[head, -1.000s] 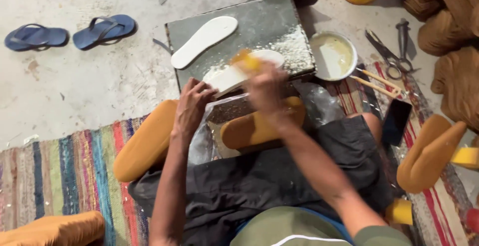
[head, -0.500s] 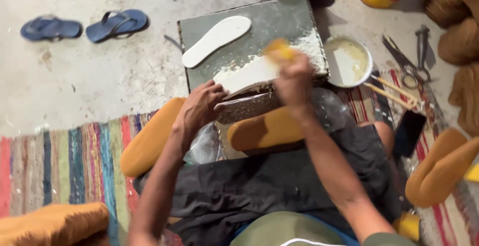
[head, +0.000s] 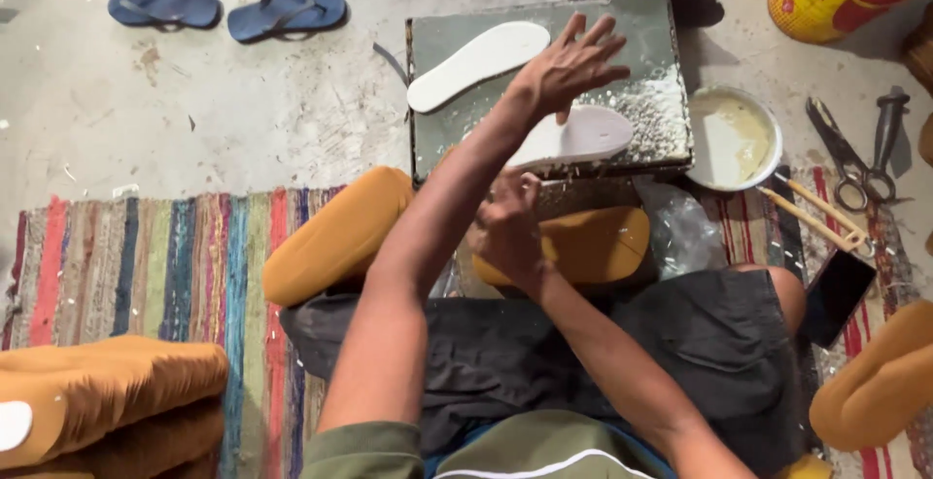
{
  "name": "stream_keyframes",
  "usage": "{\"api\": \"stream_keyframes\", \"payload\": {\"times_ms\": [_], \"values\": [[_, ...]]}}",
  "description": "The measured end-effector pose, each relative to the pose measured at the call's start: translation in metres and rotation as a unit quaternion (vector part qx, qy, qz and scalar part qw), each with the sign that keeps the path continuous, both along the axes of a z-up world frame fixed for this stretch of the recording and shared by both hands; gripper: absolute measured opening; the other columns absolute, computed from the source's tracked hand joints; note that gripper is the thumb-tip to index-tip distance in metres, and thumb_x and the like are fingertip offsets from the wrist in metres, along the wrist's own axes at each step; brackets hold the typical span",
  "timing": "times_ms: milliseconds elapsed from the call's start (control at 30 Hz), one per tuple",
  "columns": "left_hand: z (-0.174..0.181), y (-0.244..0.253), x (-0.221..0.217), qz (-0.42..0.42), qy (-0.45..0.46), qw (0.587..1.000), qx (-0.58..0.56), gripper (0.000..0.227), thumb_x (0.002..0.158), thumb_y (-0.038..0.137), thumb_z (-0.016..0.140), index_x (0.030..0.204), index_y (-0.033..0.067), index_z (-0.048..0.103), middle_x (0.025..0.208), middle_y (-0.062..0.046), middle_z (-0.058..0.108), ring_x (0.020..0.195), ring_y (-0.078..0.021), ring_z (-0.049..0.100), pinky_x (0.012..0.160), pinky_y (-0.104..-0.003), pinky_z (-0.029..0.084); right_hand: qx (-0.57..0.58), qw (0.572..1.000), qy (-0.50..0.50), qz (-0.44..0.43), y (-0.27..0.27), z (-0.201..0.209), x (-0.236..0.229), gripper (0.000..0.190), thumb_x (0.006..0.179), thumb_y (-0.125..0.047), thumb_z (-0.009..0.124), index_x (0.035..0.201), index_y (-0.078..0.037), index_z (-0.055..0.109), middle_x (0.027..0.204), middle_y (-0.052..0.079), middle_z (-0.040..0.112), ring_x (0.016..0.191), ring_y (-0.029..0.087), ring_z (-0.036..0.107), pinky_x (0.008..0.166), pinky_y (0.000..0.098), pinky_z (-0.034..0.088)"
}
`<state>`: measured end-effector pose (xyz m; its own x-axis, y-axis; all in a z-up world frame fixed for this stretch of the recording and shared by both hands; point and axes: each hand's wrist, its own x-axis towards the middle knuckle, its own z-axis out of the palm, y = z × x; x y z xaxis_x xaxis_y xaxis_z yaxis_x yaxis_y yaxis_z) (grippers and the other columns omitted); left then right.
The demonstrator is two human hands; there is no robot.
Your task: The person sits on the floor assembling sandals. They apply glue to a white insole using a yellow sponge, then align and press the insole onto a tan foam sole, repeating the cycle for successive sole units stacked beside them.
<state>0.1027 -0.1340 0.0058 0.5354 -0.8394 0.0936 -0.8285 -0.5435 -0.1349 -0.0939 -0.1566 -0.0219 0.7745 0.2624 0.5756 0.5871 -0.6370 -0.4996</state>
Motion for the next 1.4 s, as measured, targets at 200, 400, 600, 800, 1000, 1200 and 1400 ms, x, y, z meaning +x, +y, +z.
{"api": "stream_keyframes", "payload": {"times_ms": [200,400,600,800,1000,1200,1400], "values": [[-0.061,0.116,-0.034,-0.003,-0.102,0.989,-0.109,0.048,0.072,0.029,0.095,0.115,0.0326,0.074,0.152,-0.005,0.046,0.144,-0.0322,0.037,0.115,-0.055,0.037,-0.028,0.999,-0.001,-0.041,-0.051,-0.002,-0.049,0.047,0.083,-0.012,0.074,0.130,-0.018,0.074,0.131,0.017,0.060,0.121,0.034,0.055,0.101,0.0521,0.037],[0.015,0.165,-0.115,0.114,0.140,0.983,-0.019,0.040,0.056,0.032,0.091,0.094,0.0261,0.081,0.134,-0.004,0.051,0.128,-0.0291,0.036,0.108,-0.047,0.035,-0.037,0.992,0.002,-0.124,-0.042,0.013,-0.016,0.052,0.086,-0.011,0.073,0.137,-0.023,0.068,0.132,0.021,0.057,0.120,0.037,0.054,0.100,0.0508,0.041],[0.035,0.136,-0.093,0.112,0.131,0.983,0.057,0.015,0.068,0.036,0.084,0.081,0.0305,0.082,0.135,0.002,0.052,0.126,-0.0252,0.038,0.107,-0.044,0.033,-0.025,0.974,0.106,-0.201,-0.125,-0.056,0.001,0.044,0.096,-0.006,0.063,0.139,-0.011,0.054,0.127,0.015,0.058,0.121,0.029,0.056,0.101,0.0457,0.040],[0.058,0.136,-0.079,0.075,0.144,0.987,0.016,0.008,0.076,0.037,0.083,0.081,0.0313,0.083,0.137,0.002,0.053,0.129,-0.0270,0.035,0.113,-0.046,0.028,-0.009,0.972,0.043,-0.231,-0.182,0.009,0.005,0.044,0.102,-0.013,0.065,0.145,-0.008,0.066,0.131,0.025,0.057,0.120,0.041,0.053,0.106,0.0500,0.043],[0.079,0.191,-0.178,0.297,-0.036,0.888,-0.349,0.021,0.088,0.026,0.094,0.107,0.0238,0.084,0.138,-0.008,0.051,0.136,-0.0298,0.037,0.115,-0.047,0.030,0.014,0.981,0.087,-0.170,-0.158,-0.024,0.044,0.042,0.111,-0.024,0.069,0.151,-0.014,0.060,0.152,0.013,0.058,0.142,0.035,0.057,0.125,0.0469,0.040],[0.089,0.198,-0.272,0.382,0.091,0.770,-0.502,0.026,0.079,0.013,0.086,0.104,0.0174,0.081,0.116,-0.002,0.061,0.114,-0.0212,0.048,0.086,-0.033,0.041,0.116,0.992,-0.005,-0.048,-0.113,0.027,0.014,0.053,0.096,-0.018,0.077,0.145,-0.008,0.059,0.148,0.021,0.051,0.134,0.037,0.054,0.112,0.0472,0.047],[0.074,0.204,-0.301,0.307,0.128,0.792,-0.512,0.023,0.082,0.000,0.080,0.106,0.0009,0.078,0.100,-0.004,0.068,0.109,-0.0181,0.054,0.103,-0.032,0.040,0.283,0.931,0.228,-0.021,-0.094,0.034,-0.009,0.044,0.100,-0.010,0.073,0.143,-0.006,0.062,0.119,0.007,0.059,0.093,0.009,0.061,0.076,0.0215,0.053]]}}
